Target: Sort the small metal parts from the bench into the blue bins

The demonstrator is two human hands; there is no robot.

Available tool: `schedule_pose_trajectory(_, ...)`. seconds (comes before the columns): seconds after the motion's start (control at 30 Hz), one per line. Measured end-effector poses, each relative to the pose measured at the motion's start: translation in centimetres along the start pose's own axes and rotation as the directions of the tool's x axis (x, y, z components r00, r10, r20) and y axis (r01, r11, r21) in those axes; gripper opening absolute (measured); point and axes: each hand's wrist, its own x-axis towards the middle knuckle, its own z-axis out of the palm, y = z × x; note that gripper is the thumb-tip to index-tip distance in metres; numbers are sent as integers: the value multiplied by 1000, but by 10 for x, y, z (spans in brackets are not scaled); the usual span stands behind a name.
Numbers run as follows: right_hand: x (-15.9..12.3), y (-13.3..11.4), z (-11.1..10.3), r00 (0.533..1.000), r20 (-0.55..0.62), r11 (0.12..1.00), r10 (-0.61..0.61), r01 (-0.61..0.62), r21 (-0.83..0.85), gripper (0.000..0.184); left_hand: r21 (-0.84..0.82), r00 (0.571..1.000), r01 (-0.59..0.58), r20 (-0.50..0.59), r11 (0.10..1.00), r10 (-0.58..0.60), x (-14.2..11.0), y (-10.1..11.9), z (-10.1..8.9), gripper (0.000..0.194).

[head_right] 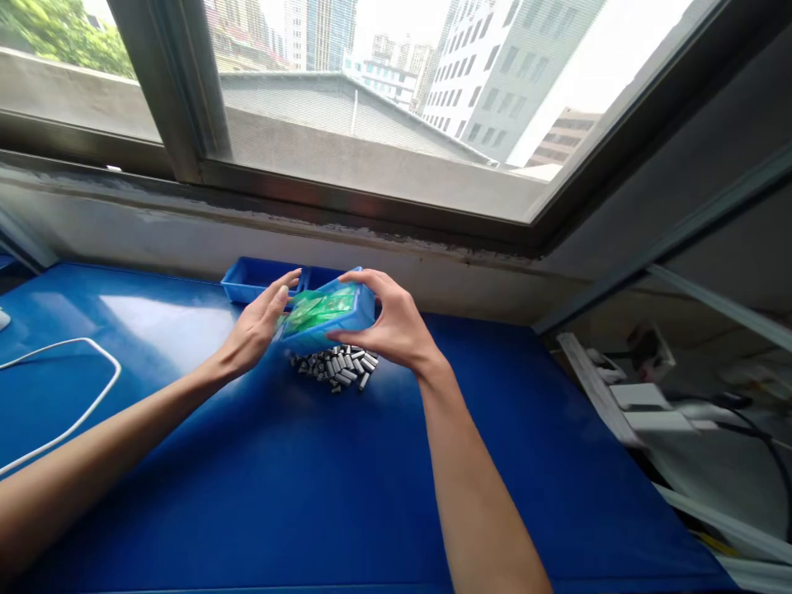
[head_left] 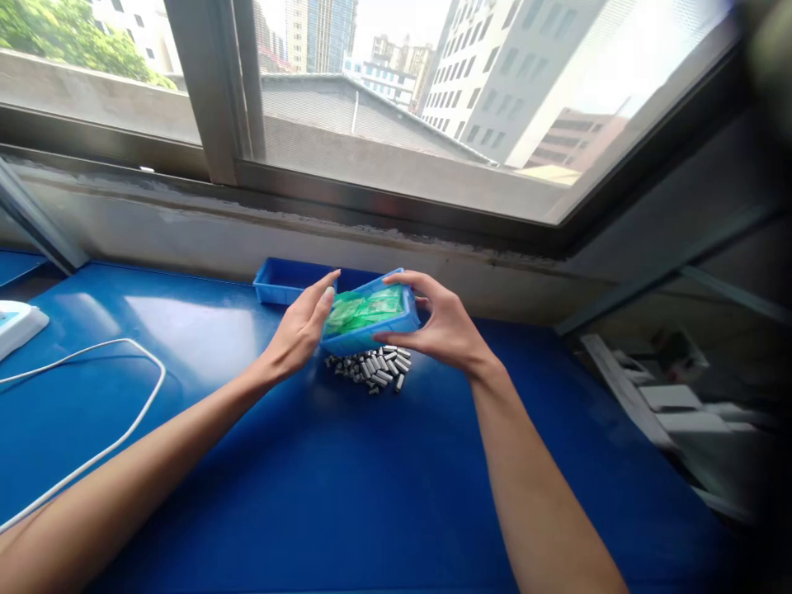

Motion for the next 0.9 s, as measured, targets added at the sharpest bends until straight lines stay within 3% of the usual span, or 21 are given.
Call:
schedule_pose_trajectory(0.2,26,-25,13,991,93,990,-95,103,-95,72,127,999,13,-46,992,-7,-14,-12,-2,54)
schedule_pose_trajectory(0.33,28,-31,17,988,125,982,-86,105,-154,79,161,999,-7,-31,987,13,-18,-20,5,51)
schedule_pose_trajectory(0.5,27,-34,6,989,127,963,-75,105,-248,79,170,998,-67,-4,983,68,-14,-18,10,50)
schedule_pose_trajectory(0.67,29,-37,-11,985,147,964,-96,128,-234,79,217,990,-121,-47,969,134,-8,-10,16,51)
schedule_pose_trajectory(0.9,23,-34,-27,975,188,964,-114,154,-216,74,378,960,-279,136,883,245,-4,1,29,51)
